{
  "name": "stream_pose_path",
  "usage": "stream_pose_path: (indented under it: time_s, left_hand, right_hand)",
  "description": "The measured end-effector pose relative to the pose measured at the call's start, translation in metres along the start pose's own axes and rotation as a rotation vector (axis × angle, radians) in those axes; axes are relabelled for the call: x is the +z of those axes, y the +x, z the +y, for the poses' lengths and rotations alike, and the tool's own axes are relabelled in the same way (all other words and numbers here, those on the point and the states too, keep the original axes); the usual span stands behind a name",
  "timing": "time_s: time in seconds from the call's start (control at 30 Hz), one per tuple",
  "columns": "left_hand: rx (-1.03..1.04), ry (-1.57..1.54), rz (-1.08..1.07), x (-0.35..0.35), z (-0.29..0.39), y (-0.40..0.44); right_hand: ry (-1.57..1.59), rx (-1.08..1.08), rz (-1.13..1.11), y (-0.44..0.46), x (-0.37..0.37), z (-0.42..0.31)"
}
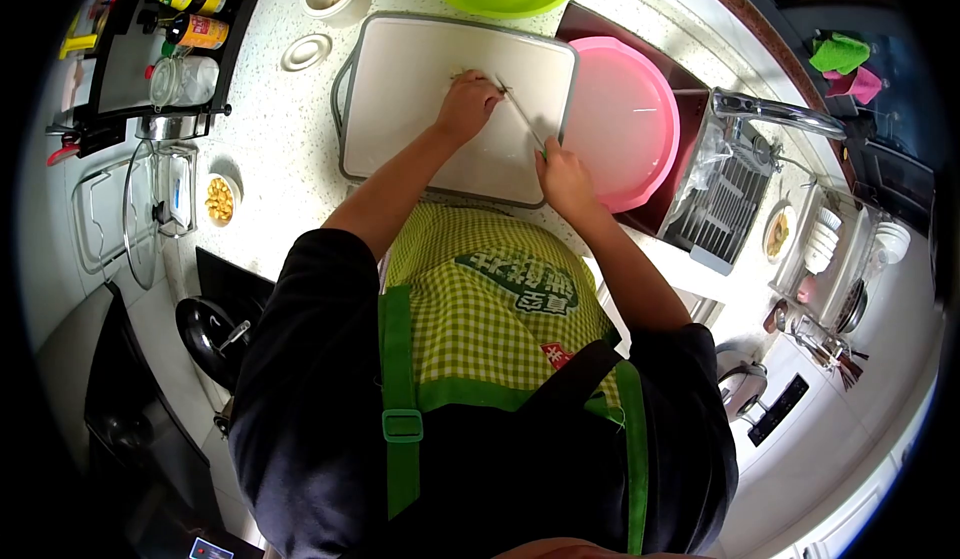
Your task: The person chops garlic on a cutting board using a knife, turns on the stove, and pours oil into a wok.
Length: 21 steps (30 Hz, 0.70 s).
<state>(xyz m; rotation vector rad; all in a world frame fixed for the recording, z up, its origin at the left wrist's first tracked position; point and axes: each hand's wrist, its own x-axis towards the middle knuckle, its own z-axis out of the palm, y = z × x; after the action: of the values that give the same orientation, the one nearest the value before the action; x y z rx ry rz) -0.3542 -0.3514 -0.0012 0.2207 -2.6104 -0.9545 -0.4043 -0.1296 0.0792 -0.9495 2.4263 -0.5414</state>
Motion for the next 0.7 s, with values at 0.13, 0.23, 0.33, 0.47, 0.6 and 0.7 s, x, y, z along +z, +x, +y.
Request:
stream_pose_path:
  time_s: [0.13, 0.23, 0.33, 0.47, 0.6, 0.7]
  left_hand:
    - [-0.017, -0.004, -0.021, -0.001, 0.005, 0.003]
    - [-0.017, 0.029, -0.008, -0.004, 0.012, 0.004]
    - [-0.050, 0.018, -0.035, -0.002, 0.019, 0.007]
    - [0.027, 0.023, -0.006, 0.008, 0.018, 0.004]
    - [-0.056, 0.099, -0.012, 0.005, 0.022, 0.002]
    - [-0.034, 0.134, -0.017, 0.004, 0.019, -0.001]
  right_hand:
    - [0.066, 0.038, -0.055, 0.021, 0.006, -0.002]
    - [0.095, 0.033, -0.004, 0.026, 0.023, 0.005]
    - [0.156, 0.020, 0.088, 0.017, 0.026, 0.015]
    - [0.190, 0.025, 0.145, 0.000, 0.016, 0.023]
    - [0.183, 0.031, 0.121, -0.007, 0.012, 0.028]
    - [0.127, -0.017, 0.096, -0.009, 0.009, 0.027]
